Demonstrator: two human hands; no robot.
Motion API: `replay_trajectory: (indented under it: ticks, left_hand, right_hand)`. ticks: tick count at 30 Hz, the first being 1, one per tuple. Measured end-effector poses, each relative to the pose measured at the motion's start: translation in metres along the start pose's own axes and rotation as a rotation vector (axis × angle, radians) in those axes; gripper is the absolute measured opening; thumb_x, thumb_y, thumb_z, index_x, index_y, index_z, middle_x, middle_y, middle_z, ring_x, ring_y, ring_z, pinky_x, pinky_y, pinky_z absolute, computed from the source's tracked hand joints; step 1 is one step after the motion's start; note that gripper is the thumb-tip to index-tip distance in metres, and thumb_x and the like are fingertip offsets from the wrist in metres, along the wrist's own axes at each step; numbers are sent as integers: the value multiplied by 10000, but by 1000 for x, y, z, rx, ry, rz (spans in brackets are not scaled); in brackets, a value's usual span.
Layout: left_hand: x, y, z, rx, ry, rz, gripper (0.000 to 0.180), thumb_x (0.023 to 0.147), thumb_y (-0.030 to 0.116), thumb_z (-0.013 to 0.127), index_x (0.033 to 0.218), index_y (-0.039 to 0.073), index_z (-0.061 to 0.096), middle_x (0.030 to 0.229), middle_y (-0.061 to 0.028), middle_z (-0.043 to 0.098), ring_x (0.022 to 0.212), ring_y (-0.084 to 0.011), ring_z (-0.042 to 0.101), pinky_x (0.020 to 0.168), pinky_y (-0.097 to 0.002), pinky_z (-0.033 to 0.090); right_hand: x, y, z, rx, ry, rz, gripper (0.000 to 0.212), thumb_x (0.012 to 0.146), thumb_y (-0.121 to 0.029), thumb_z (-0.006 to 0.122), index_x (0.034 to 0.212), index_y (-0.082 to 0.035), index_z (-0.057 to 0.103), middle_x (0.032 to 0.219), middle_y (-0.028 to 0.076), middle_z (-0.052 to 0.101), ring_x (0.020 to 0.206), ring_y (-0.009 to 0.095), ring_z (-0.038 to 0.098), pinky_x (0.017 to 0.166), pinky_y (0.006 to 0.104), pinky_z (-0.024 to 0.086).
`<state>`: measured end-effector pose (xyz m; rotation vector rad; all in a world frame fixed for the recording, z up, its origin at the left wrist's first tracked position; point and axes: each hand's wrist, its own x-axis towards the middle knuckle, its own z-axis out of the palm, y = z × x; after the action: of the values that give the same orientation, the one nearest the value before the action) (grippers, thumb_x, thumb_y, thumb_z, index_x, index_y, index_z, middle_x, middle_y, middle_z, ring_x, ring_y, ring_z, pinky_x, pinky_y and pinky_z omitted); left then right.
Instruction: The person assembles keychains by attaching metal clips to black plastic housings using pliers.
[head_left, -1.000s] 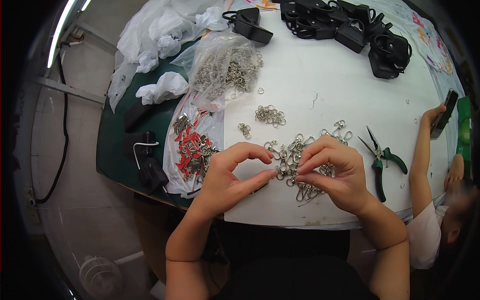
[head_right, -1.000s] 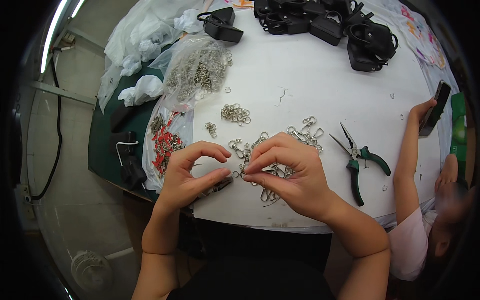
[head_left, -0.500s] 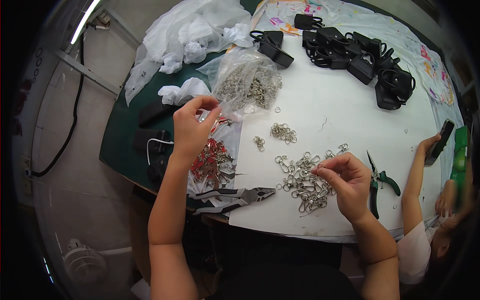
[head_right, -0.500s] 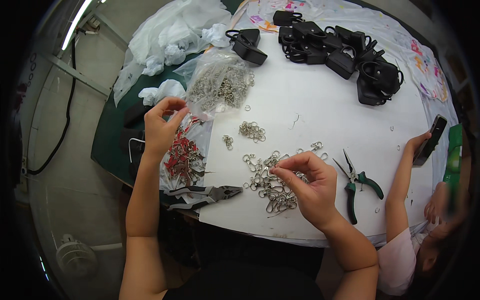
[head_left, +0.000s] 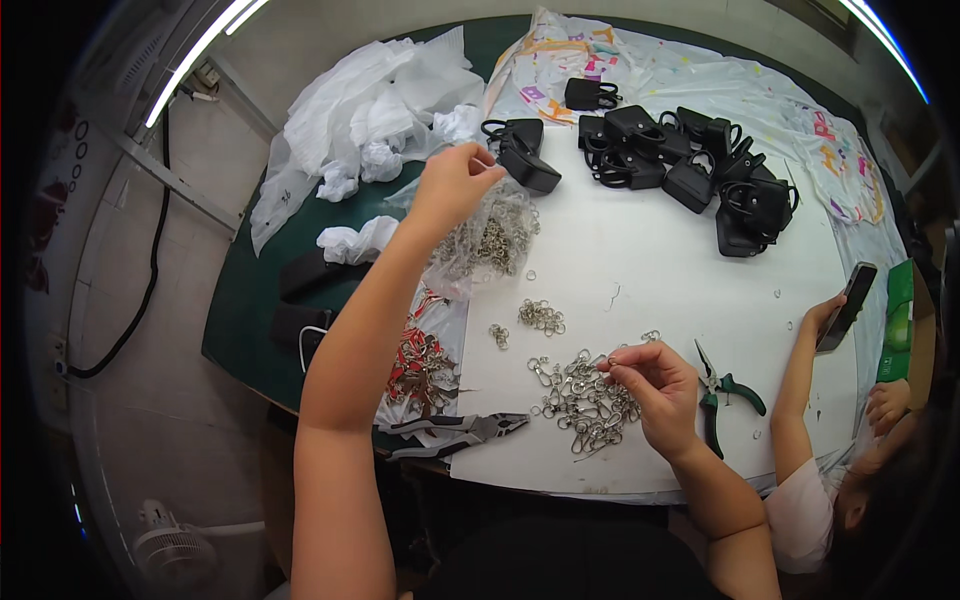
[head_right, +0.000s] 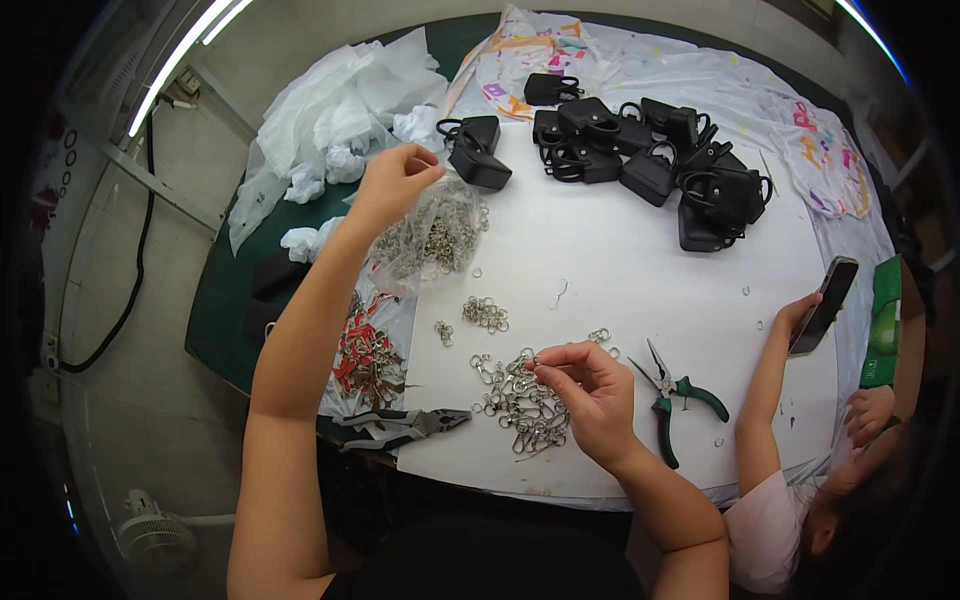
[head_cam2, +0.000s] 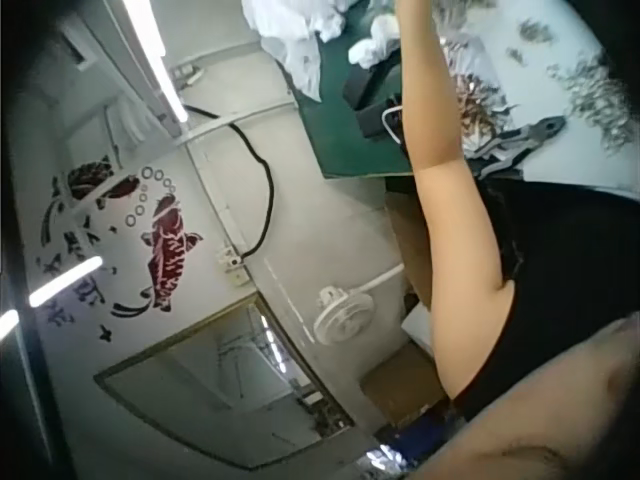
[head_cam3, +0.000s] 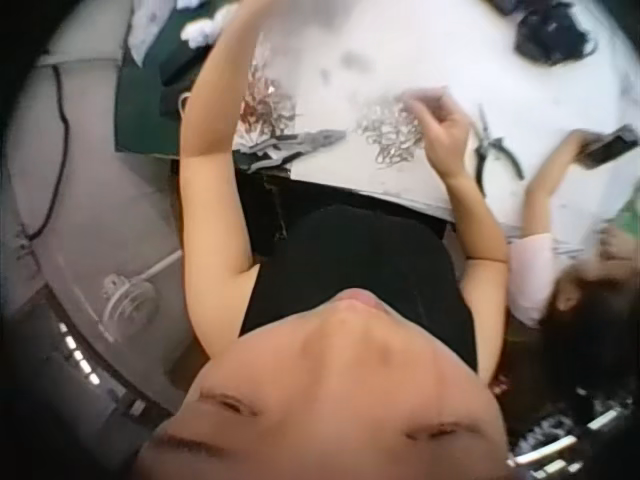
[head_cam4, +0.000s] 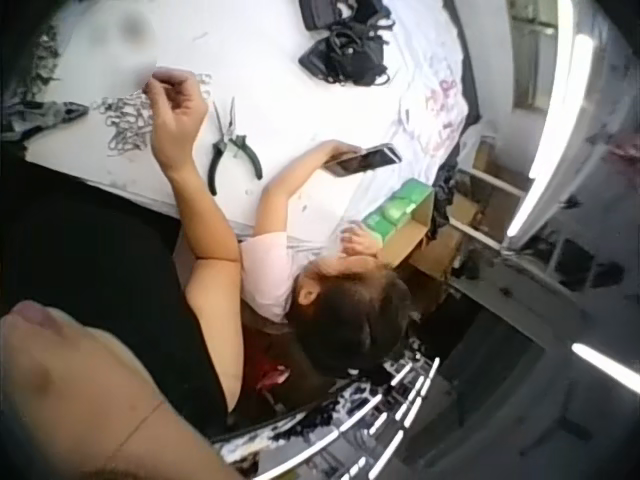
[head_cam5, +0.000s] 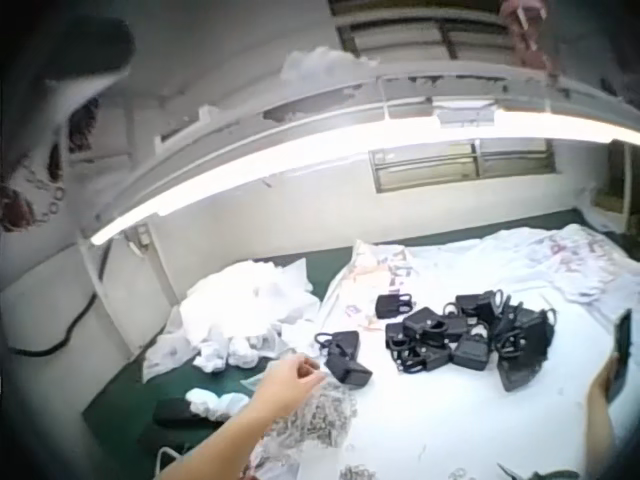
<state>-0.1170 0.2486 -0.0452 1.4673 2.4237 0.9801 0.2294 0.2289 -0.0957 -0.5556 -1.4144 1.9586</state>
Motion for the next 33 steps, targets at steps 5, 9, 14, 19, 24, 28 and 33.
replay_trajectory:
  ticks: [5,9,14,19,24,28,33]
  left_hand:
    - [52,17,44,276,-29,-271,686,784,480,762,1148,-76,592,1083,-259,682,1024,-380,668,884,-439,519]
    - [69,-1,45,189,-197,-268,739,754,371,819,1270,-58,509,1135,-242,671,1067,-359,661,902,-419,521]
    - [-13,36,0,-963,-417,-169,634,826,25,722,1394,0,442,1213,-128,640,1082,-210,651,926,-355,512]
    - [-135,59,3,-1479,-641,-277,635,886,27,623,1470,-11,375,1280,-145,599,1172,-219,603,1023,-373,453]
    - [-204,69,9,-1558,-614,-348,650,877,22,619,1476,-26,372,1310,-148,586,1210,-219,576,1076,-377,402]
    - [-224,65,0,-1492,-591,-313,659,869,-10,618,1478,-34,367,1329,-154,577,1233,-216,564,1088,-372,393]
    - [-233,66,-8,-1448,-544,-278,669,868,-25,619,1483,-38,356,1313,-152,591,1204,-205,586,1066,-359,420]
  right_hand:
    - [4,7,-3,16,-32,-19,88,913,58,624,992,18,625,1044,107,655,899,137,653,799,264,544]
    - [6,0,-4,22,-37,9,97,901,63,639,987,18,638,1071,95,635,898,116,634,787,244,533]
    - [8,-13,-10,84,-18,-97,112,886,91,641,974,23,653,1041,91,629,886,120,631,770,244,536]
    - [0,-31,-9,155,-103,-87,130,870,109,648,965,24,675,1018,89,636,883,125,629,770,254,537]
    - [-8,-37,-2,133,-263,-99,112,854,87,684,945,24,692,971,88,657,895,133,638,780,258,537]
    - [-14,-41,2,83,-312,-41,125,794,99,739,880,22,693,915,95,652,833,146,625,741,259,510]
    - [-12,-35,1,-50,-403,-139,104,826,43,739,914,-4,709,896,69,665,811,113,659,728,234,536]
